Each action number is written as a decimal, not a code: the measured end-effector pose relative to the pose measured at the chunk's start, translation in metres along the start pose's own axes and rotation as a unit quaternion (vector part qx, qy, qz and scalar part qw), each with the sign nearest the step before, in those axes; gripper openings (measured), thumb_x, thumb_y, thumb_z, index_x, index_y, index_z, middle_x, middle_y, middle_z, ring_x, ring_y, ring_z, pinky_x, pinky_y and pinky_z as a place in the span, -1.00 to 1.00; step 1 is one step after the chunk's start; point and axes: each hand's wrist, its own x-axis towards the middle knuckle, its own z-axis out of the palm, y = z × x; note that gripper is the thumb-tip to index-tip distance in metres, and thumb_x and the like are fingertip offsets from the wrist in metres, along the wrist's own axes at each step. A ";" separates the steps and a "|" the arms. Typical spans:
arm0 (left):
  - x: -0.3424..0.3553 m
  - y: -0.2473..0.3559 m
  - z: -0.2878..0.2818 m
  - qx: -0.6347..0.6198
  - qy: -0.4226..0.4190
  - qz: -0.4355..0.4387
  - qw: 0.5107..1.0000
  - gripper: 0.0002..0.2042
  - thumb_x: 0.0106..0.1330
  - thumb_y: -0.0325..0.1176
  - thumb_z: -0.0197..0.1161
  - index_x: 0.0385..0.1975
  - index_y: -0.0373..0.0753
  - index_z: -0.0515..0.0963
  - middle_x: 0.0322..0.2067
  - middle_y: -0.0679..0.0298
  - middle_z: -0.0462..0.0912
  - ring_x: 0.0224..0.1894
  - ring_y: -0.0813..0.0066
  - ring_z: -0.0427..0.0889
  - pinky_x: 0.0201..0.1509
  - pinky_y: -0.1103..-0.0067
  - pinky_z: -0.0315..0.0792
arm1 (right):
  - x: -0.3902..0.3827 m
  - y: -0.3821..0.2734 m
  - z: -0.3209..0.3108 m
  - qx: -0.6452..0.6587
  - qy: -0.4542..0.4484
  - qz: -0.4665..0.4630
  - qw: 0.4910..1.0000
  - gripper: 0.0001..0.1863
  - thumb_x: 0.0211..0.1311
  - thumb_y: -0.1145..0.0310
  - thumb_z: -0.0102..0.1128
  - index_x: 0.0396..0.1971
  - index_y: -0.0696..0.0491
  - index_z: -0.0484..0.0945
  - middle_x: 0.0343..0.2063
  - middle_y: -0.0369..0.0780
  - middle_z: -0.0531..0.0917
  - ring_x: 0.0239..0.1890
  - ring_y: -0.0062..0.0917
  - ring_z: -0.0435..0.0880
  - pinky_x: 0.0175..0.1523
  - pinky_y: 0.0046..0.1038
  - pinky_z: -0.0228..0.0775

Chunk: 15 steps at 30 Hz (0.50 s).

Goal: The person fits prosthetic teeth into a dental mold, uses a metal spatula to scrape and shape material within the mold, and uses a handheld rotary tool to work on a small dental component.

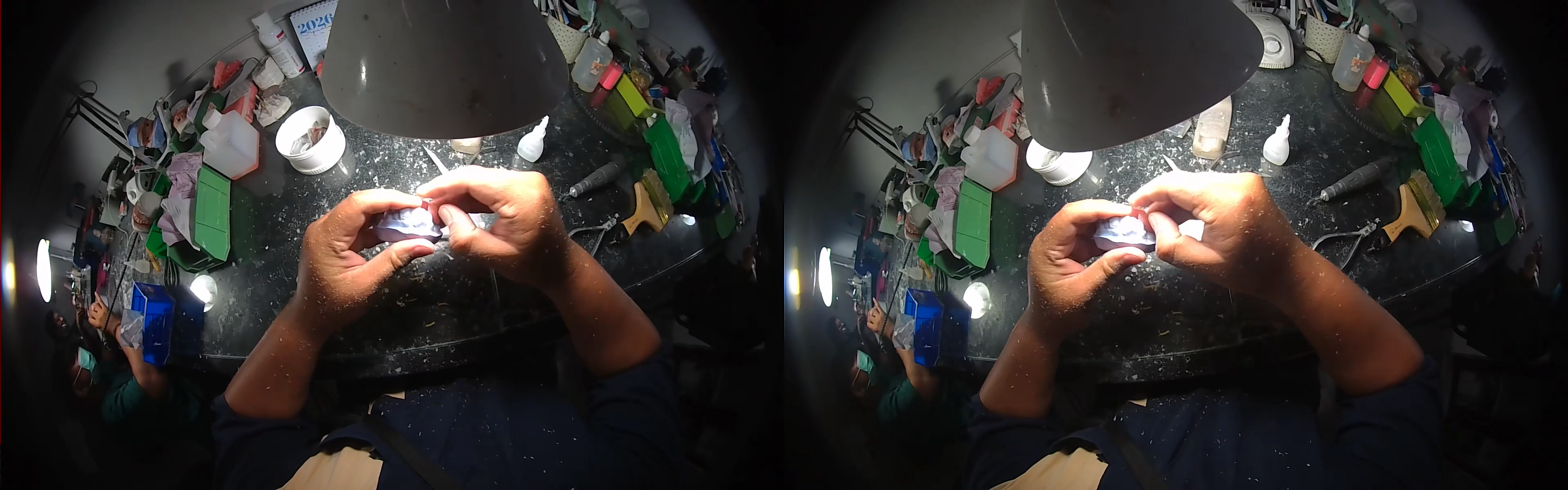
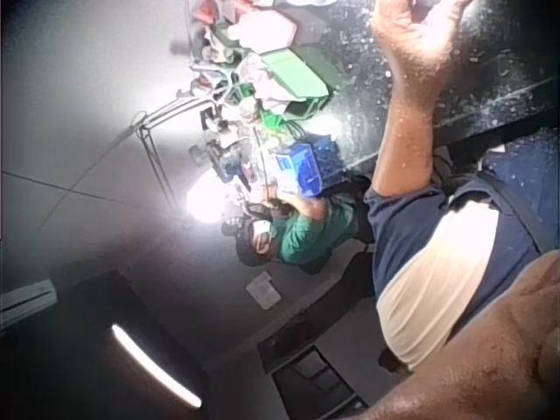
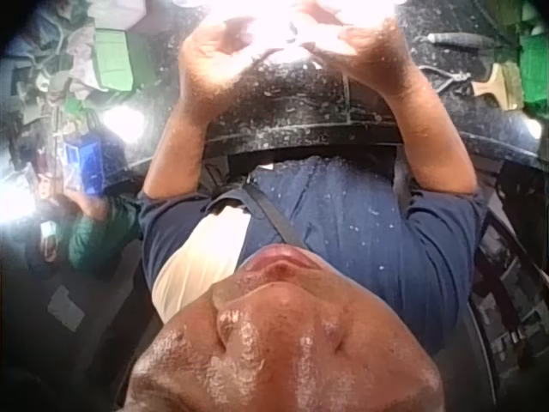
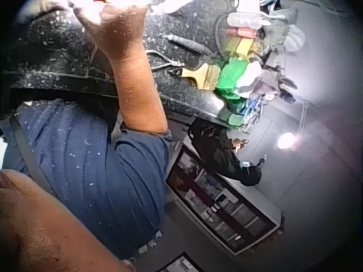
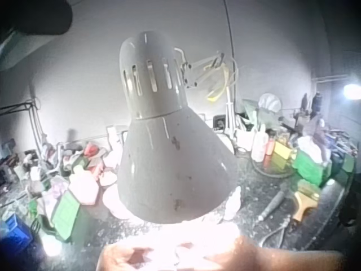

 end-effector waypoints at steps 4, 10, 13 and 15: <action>0.003 -0.002 -0.004 -0.109 -0.005 -0.028 0.994 -0.53 0.42 -0.64 0.48 0.27 -0.38 0.48 0.16 0.05 0.68 0.26 0.35 0.71 0.43 0.40 0.58 | 0.002 -0.001 -0.009 0.109 -0.030 0.100 0.988 -0.78 0.42 0.54 0.35 -0.01 0.29 0.76 -0.18 -0.14 0.85 -0.14 -0.56 0.87 0.03 -0.47 0.75; 0.005 -0.004 -0.004 -0.158 -0.015 -0.040 0.986 -0.56 0.45 -0.65 0.45 0.26 -0.36 0.47 0.17 0.09 0.63 0.28 0.34 0.66 0.47 0.35 0.52 | 0.003 0.008 -0.005 0.182 -0.019 0.098 0.978 -0.73 0.41 0.43 0.43 0.02 0.23 0.75 -0.20 -0.11 0.88 -0.15 -0.54 0.88 0.02 -0.41 0.76; 0.004 -0.007 -0.006 -0.176 -0.024 -0.028 0.984 -0.52 0.43 -0.68 0.43 0.29 -0.34 0.43 0.19 0.09 0.60 0.29 0.35 0.64 0.47 0.36 0.52 | 0.002 0.007 -0.005 0.238 -0.035 0.147 0.959 -0.70 0.45 0.43 0.43 0.08 0.24 0.72 -0.15 -0.12 0.87 -0.12 -0.53 0.86 0.06 -0.42 0.73; 0.005 -0.009 -0.005 -0.187 -0.022 -0.024 0.982 -0.51 0.41 -0.70 0.41 0.28 -0.33 0.42 0.19 0.09 0.59 0.29 0.36 0.63 0.46 0.36 0.52 | 0.004 0.005 -0.005 0.334 -0.012 0.192 0.923 -0.66 0.47 0.45 0.42 0.14 0.26 0.68 -0.08 -0.11 0.85 -0.04 -0.51 0.85 0.15 -0.43 0.71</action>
